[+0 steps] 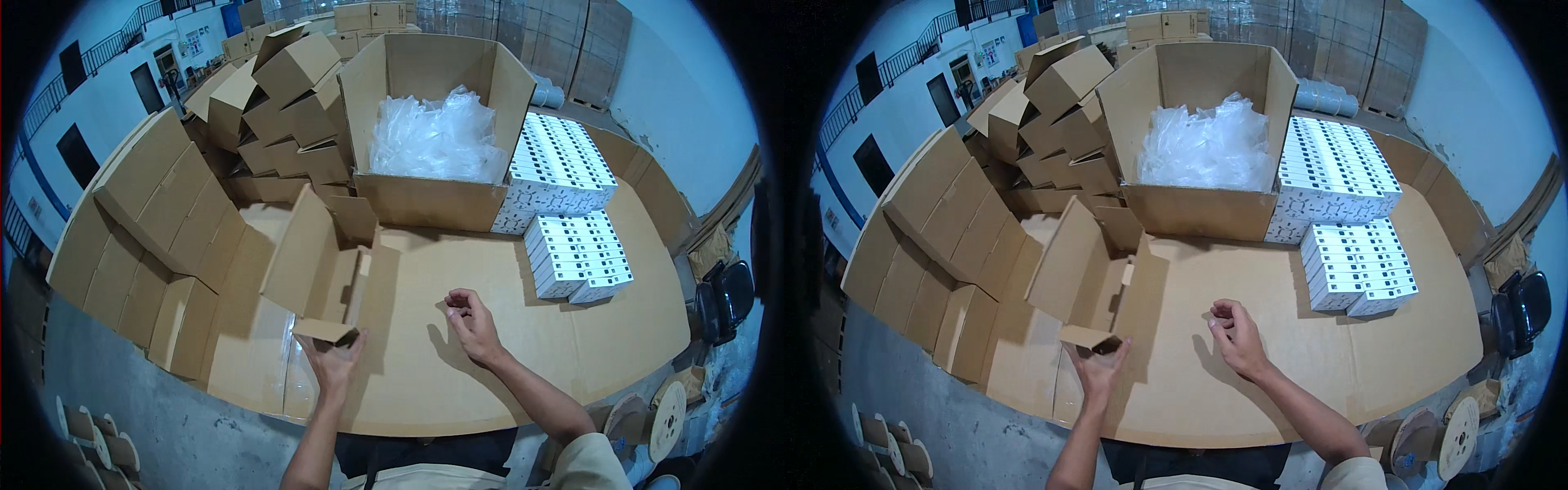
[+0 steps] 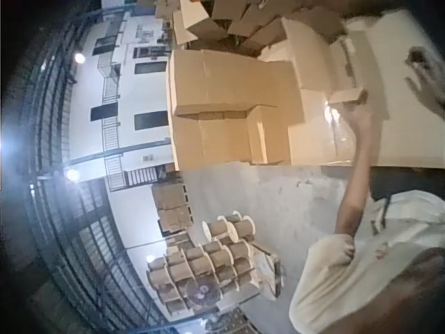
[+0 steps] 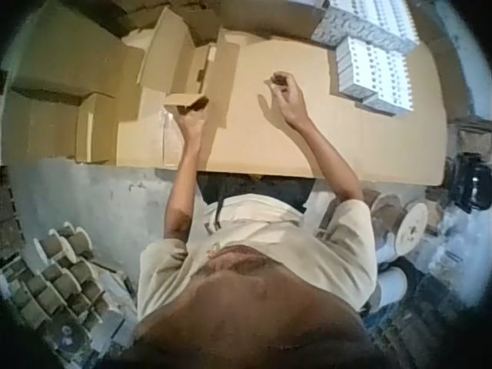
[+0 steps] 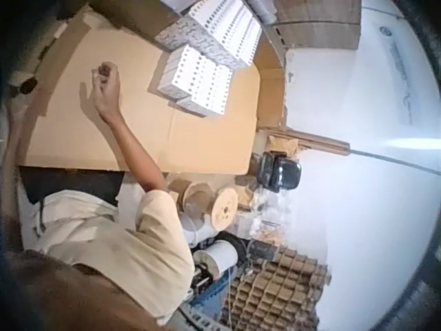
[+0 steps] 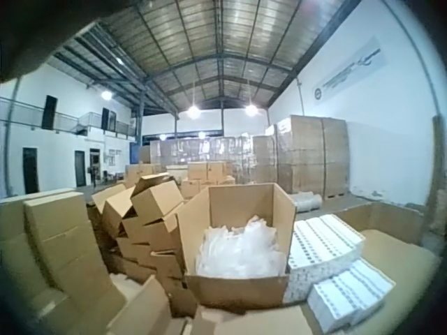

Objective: Packing small white boxes into plastic bags and placing them into cardboard shipping boxes.

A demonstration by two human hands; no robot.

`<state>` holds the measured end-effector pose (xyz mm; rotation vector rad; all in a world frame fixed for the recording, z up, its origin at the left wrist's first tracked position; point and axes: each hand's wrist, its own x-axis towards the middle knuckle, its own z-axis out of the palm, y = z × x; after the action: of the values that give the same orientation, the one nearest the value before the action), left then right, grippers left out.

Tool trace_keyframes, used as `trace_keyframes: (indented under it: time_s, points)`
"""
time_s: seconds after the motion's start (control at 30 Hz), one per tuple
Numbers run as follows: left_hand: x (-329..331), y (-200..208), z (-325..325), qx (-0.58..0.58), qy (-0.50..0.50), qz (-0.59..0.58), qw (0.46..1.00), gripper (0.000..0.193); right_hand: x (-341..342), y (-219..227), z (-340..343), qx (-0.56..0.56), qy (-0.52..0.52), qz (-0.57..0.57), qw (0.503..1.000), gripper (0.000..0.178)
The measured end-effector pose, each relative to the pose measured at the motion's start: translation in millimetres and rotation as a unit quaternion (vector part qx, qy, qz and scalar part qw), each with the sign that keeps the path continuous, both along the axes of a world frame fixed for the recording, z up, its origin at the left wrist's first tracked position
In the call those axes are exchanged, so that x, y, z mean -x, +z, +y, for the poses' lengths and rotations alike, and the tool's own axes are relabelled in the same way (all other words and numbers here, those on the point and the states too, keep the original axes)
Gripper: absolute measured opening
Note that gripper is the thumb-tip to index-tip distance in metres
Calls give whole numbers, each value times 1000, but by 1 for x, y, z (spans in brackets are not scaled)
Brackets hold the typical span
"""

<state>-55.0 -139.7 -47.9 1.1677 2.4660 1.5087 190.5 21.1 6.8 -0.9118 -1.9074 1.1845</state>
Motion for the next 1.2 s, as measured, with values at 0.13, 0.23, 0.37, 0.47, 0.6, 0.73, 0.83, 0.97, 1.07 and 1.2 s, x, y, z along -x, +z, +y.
trace_keyframes:
  time_s: [0.13, 0.23, 0.37, 0.47, 0.6, 0.73, 0.83, 0.97, 1.07, 1.2]
  points:
    - [10, 23, 27, -32, 6, 17, 999, 103, 5, 0, -2, 19, -13, 10, 1000, 32]
    - [14, 27, 39, -72, 3, 21, 997, 92, 7, 4, -5, -22, -19, -31, 999, 34]
    - [17, 36, 46, -65, -9, 3, 998, 89, 5, 2, -4, -41, -19, -42, 998, 33]
    - [26, 30, 50, -67, -2, 44, 997, 85, 6, 1, -5, -41, -19, -39, 998, 33]
    - [21, 30, 56, -156, -59, -112, 980, 88, 5, -5, -5, -37, -27, -16, 999, 33]
    - [37, 18, 43, -137, -51, -102, 984, 99, 10, -8, -3, -68, -20, -12, 997, 34]
    - [17, 18, 25, 8, 25, 73, 997, 99, -2, -6, -1, -79, -15, -8, 997, 35]
    - [-22, 46, 4, 33, -86, 90, 992, 73, -32, 5, 0, -126, 30, -54, 990, 38]
    - [-45, 58, 16, 95, -161, 107, 976, 53, -65, 14, 3, -237, -4, -98, 967, 41]
    - [-53, 63, 54, 106, -269, 102, 952, 43, -107, 34, 9, -319, -99, -180, 925, 48]
